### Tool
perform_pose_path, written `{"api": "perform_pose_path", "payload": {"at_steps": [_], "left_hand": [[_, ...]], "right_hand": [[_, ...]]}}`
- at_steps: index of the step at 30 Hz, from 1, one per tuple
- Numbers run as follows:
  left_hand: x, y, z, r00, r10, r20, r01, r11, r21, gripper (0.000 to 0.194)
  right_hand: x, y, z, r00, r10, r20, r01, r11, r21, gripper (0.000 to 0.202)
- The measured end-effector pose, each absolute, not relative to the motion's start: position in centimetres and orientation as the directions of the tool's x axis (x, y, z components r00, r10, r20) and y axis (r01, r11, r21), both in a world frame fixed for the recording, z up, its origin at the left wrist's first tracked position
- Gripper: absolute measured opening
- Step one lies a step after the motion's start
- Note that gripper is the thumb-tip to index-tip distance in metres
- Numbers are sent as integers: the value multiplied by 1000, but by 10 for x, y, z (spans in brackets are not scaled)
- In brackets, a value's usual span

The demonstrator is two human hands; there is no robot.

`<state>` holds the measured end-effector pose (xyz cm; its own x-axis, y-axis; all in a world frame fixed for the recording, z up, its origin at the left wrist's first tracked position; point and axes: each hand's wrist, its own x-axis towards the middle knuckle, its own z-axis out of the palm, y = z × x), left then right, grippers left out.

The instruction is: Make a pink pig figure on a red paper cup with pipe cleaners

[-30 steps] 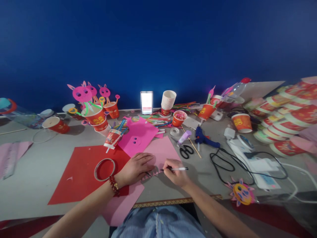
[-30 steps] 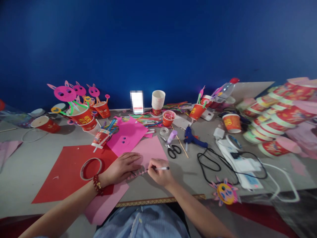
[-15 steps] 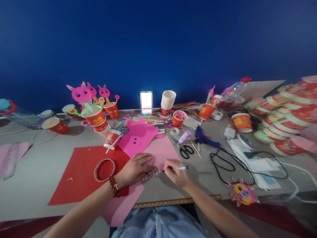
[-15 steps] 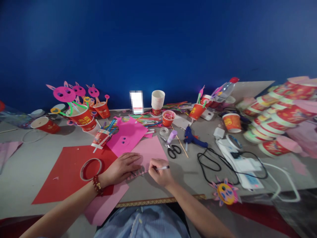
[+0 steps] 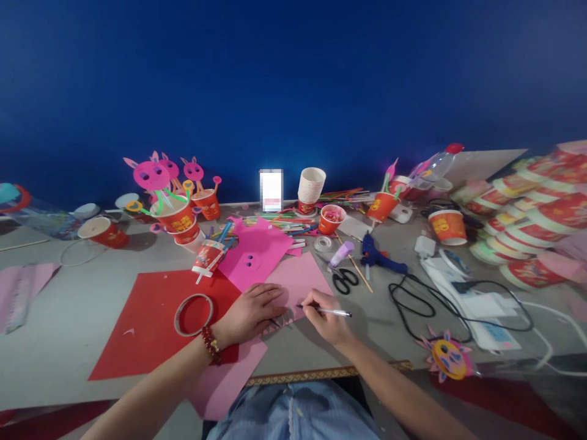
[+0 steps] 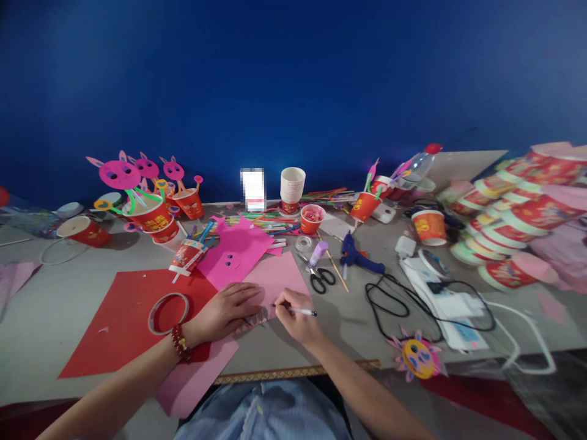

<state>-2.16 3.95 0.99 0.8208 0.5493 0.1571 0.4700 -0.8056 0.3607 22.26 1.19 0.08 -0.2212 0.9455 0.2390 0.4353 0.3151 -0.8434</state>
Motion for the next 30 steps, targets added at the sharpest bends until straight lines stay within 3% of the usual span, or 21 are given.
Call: {"api": "perform_pose_path", "payload": {"at_steps": [30], "left_hand": [[-21,40,10,817,555,158,473,-801,367,35]], "right_hand": [[221,14,2,-258,934,246,498,346,-795,14]]}}
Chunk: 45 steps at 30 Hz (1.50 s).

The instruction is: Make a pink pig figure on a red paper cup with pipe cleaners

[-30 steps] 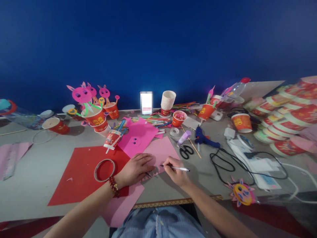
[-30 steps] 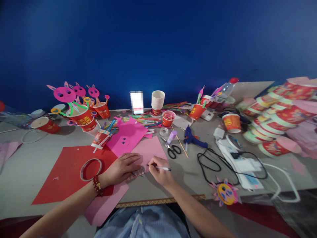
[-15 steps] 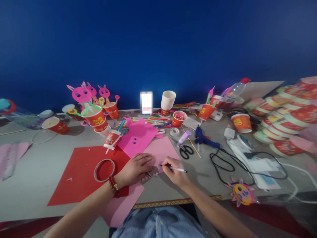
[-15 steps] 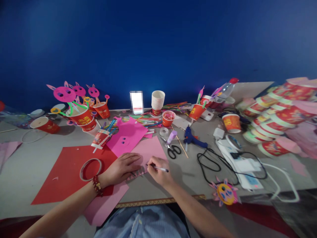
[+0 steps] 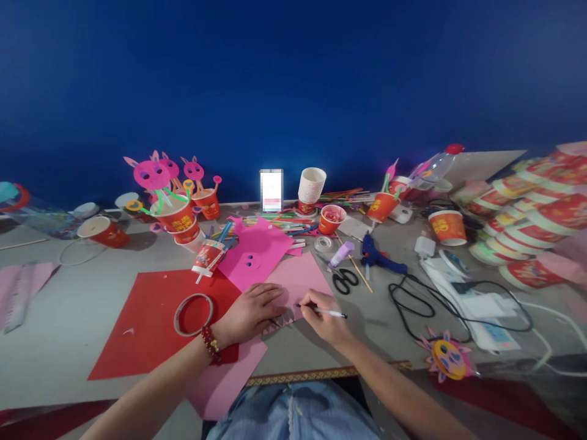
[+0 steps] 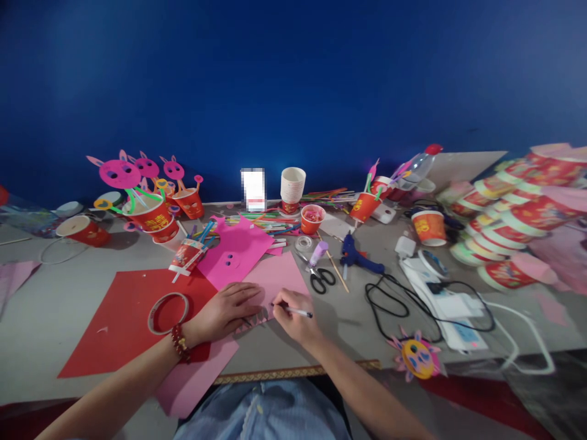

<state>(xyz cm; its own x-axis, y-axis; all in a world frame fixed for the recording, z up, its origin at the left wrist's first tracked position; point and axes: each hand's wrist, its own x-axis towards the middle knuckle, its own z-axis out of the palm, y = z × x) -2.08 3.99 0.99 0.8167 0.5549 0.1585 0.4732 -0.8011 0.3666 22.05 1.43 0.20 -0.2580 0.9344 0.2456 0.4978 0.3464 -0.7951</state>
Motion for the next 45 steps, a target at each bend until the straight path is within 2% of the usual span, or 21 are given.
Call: {"api": "perform_pose_path", "payload": {"at_steps": [45], "left_hand": [[-21,40,12,823,544,164,463,-809,363,36]], "right_hand": [[225,12,3,-308,916,259,468,382,-797,20]]}}
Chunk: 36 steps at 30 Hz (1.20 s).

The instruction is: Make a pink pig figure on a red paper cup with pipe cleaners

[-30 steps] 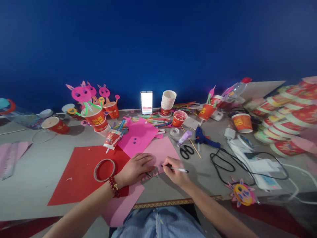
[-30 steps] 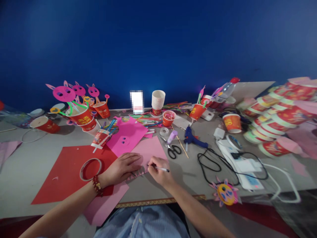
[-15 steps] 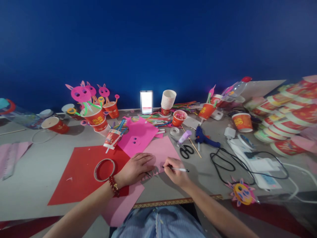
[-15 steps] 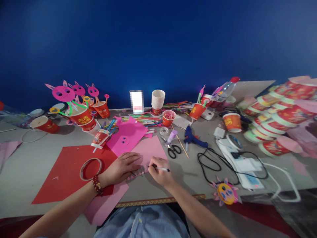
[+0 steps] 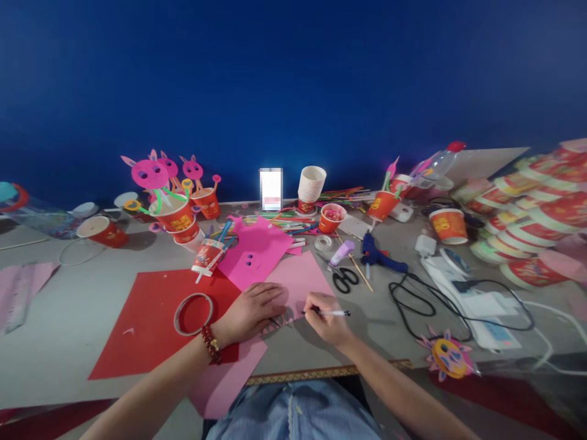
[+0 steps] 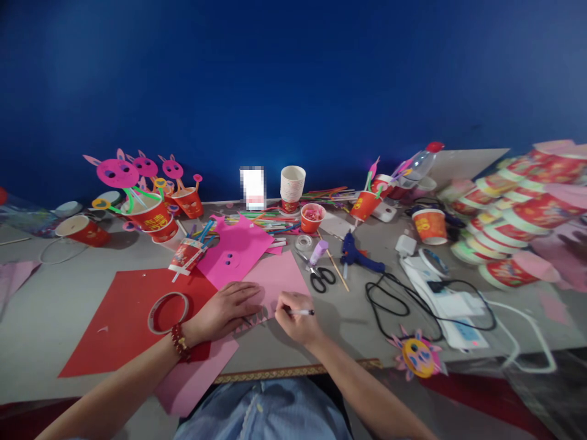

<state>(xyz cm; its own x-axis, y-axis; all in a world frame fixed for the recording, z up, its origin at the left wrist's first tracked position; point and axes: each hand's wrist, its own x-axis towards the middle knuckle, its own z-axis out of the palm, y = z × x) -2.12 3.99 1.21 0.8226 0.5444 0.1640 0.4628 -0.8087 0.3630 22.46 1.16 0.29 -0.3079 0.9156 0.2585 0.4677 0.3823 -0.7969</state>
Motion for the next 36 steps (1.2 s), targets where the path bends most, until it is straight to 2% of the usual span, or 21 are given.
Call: {"api": "perform_pose_path", "payload": {"at_steps": [22,29,36], "left_hand": [[-21,40,11,823,545,162,464,-808,363,39],[-21,40,13,817,548,180,460,-807,372,35],[-21,40,12,815,550,180,465,-808,362,36]], "right_hand": [[224,10,7,-303,928,219,414,334,-847,20],[228,10,2,-191,963,189,362,248,-899,14],[238,16,3,-221,957,187,415,265,-870,14]]}}
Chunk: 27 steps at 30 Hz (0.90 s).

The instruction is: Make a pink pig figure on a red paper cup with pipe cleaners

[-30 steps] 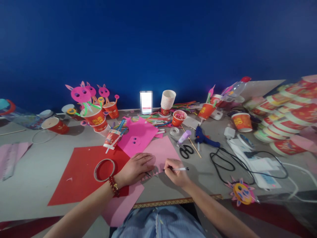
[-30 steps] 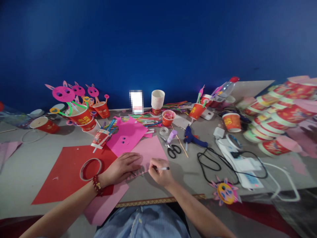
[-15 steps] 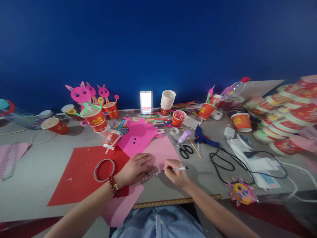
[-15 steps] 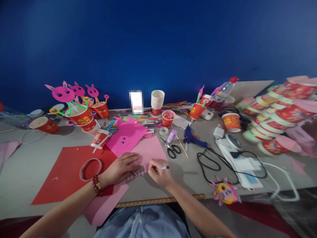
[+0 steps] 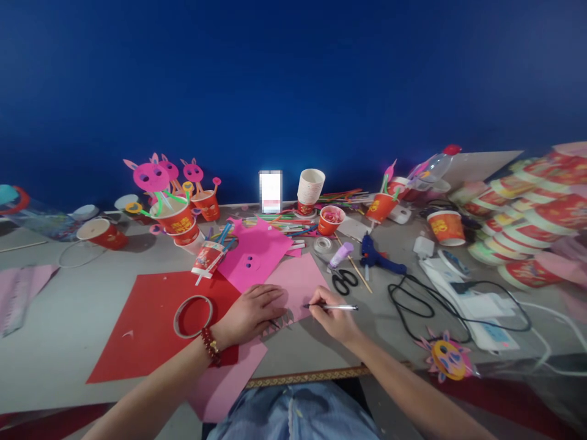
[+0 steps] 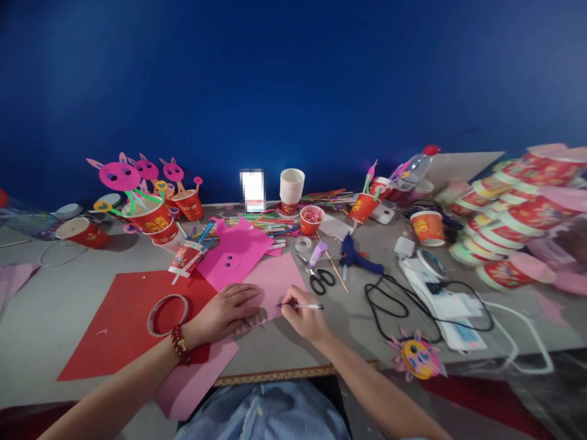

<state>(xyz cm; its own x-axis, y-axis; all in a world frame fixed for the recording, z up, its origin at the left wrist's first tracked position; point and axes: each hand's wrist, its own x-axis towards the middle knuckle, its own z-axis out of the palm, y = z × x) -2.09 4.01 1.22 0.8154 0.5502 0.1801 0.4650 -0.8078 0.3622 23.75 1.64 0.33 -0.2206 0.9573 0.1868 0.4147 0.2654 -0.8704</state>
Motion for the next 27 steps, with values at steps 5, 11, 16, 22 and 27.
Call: {"api": "perform_pose_path", "payload": {"at_steps": [5,11,16,22,27], "left_hand": [[-21,40,12,820,549,165,463,-804,372,39],[-21,41,11,820,551,157,467,-802,372,40],[-21,40,11,822,550,151,465,-800,379,42],[-21,40,11,817,554,158,468,-798,379,40],[-21,40,11,819,552,158,467,-800,377,41]], "right_hand": [[237,16,0,-235,949,212,454,300,-839,14],[236,16,-1,-247,943,224,478,320,-818,13],[237,16,-1,-256,938,231,486,332,-808,14],[237,16,-1,-264,935,237,492,342,-800,14],[236,16,0,-267,933,242,499,349,-793,15]]}}
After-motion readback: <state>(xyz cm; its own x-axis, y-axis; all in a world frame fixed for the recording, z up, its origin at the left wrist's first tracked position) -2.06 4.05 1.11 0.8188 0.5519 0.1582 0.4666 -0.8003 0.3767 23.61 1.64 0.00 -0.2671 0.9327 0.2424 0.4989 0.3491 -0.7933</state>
